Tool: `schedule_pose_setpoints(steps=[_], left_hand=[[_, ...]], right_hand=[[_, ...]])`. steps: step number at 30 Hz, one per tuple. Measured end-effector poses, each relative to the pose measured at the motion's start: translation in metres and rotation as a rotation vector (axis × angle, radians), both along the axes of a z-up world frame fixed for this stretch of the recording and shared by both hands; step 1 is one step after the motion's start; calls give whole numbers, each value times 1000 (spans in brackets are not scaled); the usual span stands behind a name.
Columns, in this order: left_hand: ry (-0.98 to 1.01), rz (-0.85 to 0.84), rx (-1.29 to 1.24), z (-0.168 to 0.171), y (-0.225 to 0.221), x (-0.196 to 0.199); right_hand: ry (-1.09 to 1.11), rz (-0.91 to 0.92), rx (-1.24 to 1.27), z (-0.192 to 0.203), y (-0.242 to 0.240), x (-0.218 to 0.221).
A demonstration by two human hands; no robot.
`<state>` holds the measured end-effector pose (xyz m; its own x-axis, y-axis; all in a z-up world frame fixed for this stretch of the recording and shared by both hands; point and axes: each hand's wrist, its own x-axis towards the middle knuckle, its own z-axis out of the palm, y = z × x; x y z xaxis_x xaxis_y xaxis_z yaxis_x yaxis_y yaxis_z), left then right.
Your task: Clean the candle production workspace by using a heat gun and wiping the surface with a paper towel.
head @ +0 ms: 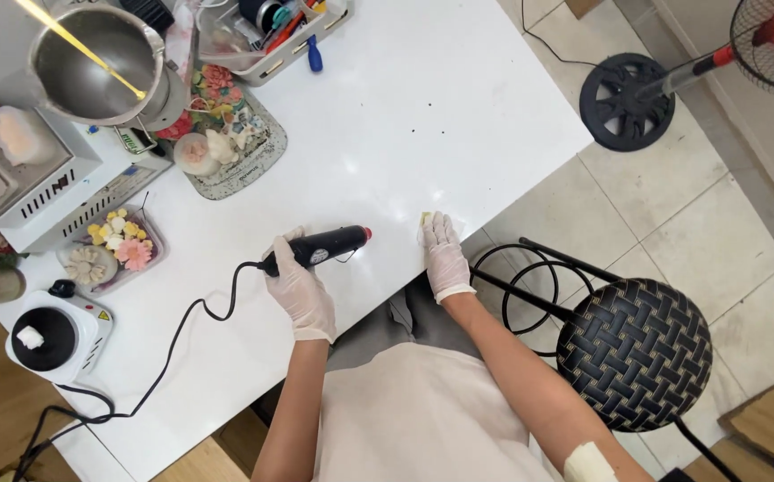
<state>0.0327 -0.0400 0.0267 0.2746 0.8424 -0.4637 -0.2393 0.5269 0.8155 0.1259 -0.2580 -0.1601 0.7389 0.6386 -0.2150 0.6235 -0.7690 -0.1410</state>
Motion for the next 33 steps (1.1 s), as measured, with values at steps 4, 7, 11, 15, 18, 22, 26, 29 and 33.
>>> schedule_pose_setpoints(steps=[4, 7, 11, 15, 18, 22, 26, 29, 33], left_hand=[[62, -38, 13, 17, 0, 5], [-2, 58, 24, 33, 14, -3], [7, 146, 40, 42, 34, -35], [-78, 225, 42, 58, 40, -72], [-81, 306, 36, 64, 41, -99], [-61, 358, 60, 71, 44, -129], [-29, 394, 32, 64, 49, -147], [-8, 392, 17, 56, 52, -152], [-82, 387, 37, 38, 55, -151]], right_hand=[[52, -61, 93, 7, -5, -4], [-4, -29, 87, 8, -1, -2], [-87, 130, -47, 31, 19, -27], [48, 553, -109, 50, 75, -89], [124, 775, 32, 36, 118, -139], [186, 802, -105, 26, 156, -154], [321, 408, 93, 56, 121, -55], [-170, 561, -480, 73, 80, 17], [-105, 457, -656, 136, 93, 24]])
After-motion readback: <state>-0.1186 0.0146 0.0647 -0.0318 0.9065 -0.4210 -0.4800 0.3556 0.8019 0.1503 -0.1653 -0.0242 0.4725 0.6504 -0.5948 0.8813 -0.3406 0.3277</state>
